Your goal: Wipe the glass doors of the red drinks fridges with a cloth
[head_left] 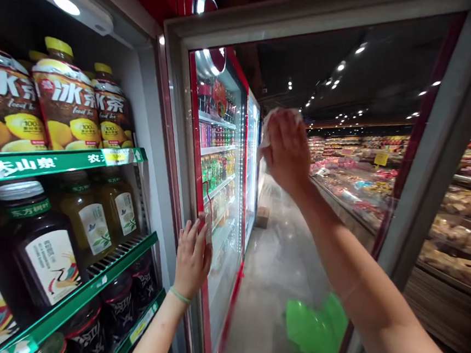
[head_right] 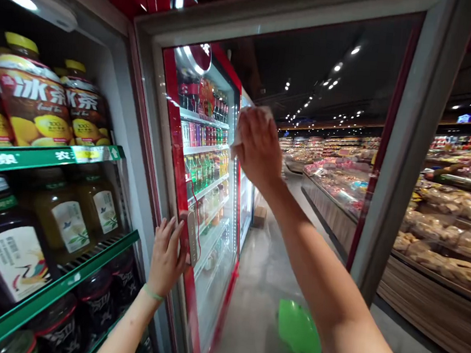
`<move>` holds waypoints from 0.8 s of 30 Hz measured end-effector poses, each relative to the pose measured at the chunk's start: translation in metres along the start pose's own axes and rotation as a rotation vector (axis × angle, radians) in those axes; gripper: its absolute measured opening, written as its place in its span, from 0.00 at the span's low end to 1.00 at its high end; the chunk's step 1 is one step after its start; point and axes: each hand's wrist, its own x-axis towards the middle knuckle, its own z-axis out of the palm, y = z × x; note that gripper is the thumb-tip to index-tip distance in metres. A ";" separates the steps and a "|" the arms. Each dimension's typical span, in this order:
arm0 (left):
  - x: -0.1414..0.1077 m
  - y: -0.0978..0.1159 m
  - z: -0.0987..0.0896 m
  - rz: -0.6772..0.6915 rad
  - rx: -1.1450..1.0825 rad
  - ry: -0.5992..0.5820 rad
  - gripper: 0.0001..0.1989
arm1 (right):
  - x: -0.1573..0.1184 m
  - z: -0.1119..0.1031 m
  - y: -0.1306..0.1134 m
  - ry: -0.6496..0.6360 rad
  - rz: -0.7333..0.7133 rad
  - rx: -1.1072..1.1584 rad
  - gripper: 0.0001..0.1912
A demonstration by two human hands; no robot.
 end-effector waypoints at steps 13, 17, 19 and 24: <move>0.011 -0.002 -0.008 -0.061 -0.009 0.065 0.35 | -0.070 0.019 -0.104 -0.370 -0.944 0.165 0.32; 0.032 0.003 -0.005 0.007 -0.010 0.095 0.35 | 0.032 -0.010 -0.023 -0.236 -0.665 0.042 0.35; 0.044 0.010 0.000 0.042 -0.017 0.115 0.35 | 0.080 -0.036 0.029 -0.162 -0.474 0.010 0.35; 0.066 0.047 0.018 0.090 -0.072 0.138 0.35 | 0.106 -0.087 0.097 -0.034 -0.285 -0.084 0.32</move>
